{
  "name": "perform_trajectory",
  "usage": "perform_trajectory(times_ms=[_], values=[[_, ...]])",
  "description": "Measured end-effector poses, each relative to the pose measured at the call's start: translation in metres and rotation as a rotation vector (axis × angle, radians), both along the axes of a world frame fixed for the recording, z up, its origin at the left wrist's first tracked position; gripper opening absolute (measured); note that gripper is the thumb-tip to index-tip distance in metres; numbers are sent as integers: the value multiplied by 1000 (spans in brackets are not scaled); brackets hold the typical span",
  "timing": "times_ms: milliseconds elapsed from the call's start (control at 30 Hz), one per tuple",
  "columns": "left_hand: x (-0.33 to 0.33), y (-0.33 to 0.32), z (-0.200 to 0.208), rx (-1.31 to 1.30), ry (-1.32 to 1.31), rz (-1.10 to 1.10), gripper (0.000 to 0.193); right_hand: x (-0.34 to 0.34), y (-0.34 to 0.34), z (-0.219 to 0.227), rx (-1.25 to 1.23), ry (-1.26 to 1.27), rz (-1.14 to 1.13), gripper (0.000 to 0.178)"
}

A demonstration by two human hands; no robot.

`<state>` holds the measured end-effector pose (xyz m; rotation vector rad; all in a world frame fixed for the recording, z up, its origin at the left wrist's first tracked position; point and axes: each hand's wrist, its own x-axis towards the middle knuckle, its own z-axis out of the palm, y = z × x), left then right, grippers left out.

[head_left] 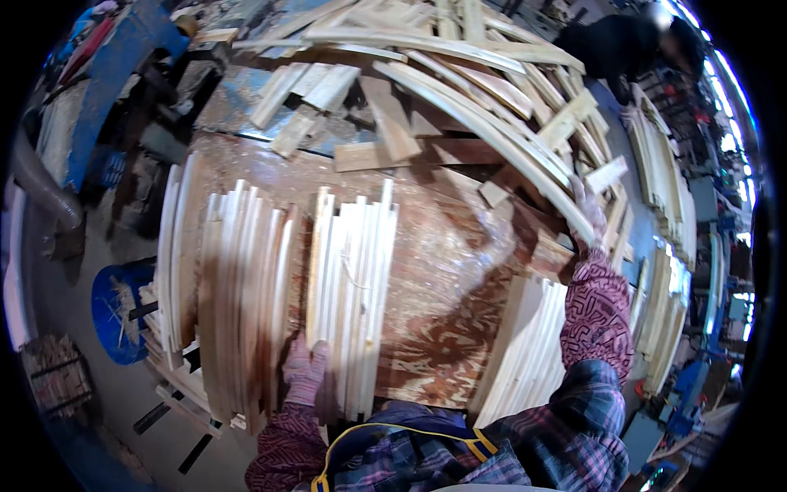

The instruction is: The person sorts through a large pile of wooden planks and strips on a workbench. They repeatedly pick up individual pieces, inspect them, and place them into a neat stack on the left side of the table. The person wears pink patterned gloves and a blue apron while working in a cluttered workshop environment.

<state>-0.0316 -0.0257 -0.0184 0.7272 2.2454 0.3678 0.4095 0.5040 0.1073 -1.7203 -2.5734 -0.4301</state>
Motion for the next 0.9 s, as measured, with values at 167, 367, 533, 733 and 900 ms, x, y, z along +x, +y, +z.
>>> perform_trajectory(times_ms=[167,367,533,733,900], values=[[1,23,30,-56,124,-13,80,50,-45,-29,-546,1036,-492,59],[44,100,22,682,-89,-14,80,-85,-109,-15,-1799,2372,-119,71],[114,262,114,798,-1090,267,114,-143,-172,-23,-2361,2651,17,76],[86,272,85,232,-372,133,75,-130,-150,7,-1196,676,215,45],[124,175,57,-33,522,-371,94,-56,-38,-111,-469,1075,-98,55]])
